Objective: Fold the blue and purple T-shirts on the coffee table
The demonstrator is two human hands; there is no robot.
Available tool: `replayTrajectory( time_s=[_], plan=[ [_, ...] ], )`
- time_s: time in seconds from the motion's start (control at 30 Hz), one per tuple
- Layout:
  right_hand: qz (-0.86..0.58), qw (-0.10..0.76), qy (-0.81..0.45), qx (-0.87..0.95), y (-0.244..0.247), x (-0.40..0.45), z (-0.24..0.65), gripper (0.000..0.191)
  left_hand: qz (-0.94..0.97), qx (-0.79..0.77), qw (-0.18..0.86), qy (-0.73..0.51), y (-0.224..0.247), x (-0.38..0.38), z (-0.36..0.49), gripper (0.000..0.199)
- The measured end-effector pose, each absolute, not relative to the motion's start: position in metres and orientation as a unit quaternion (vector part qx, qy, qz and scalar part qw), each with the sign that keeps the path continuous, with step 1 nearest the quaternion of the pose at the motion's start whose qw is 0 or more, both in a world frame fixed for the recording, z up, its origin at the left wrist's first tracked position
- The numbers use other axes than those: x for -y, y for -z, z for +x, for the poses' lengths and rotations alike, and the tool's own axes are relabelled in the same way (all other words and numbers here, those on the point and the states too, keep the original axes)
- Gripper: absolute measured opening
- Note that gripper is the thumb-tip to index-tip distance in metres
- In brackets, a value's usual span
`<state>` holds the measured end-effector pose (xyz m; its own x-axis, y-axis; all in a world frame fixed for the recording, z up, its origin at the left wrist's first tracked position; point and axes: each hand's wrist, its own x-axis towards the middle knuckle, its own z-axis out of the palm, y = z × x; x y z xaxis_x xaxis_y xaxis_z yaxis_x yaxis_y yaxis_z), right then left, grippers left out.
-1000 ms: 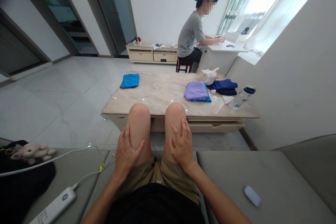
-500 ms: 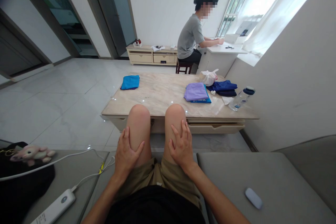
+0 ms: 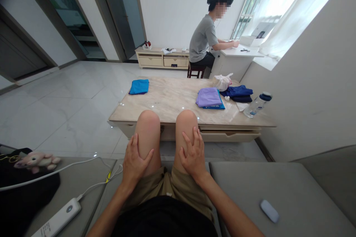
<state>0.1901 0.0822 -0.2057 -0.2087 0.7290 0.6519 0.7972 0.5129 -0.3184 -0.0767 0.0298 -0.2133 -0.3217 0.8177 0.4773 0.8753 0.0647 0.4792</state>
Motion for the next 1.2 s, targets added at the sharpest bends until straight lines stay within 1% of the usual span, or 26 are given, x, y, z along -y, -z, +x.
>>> replayTrajectory(
  time_s=[0.17,0.67,1.2],
  plan=[
    [-0.490,0.394,0.041,0.777,0.2049,-0.0824,0.1899,0.069,-0.583,0.727,0.041,0.361,0.2129,-0.0298,-0.0771,0.096],
    [-0.487,0.400,0.037,0.775,0.2053,-0.0829,0.1891,0.063,-0.584,0.727,0.043,0.358,0.2149,-0.0306,-0.0782,0.099],
    [-0.490,0.402,0.035,0.773,0.2065,-0.0827,0.1886,0.067,-0.583,0.727,0.047,0.360,0.2175,-0.0307,-0.0791,0.098]
  ],
)
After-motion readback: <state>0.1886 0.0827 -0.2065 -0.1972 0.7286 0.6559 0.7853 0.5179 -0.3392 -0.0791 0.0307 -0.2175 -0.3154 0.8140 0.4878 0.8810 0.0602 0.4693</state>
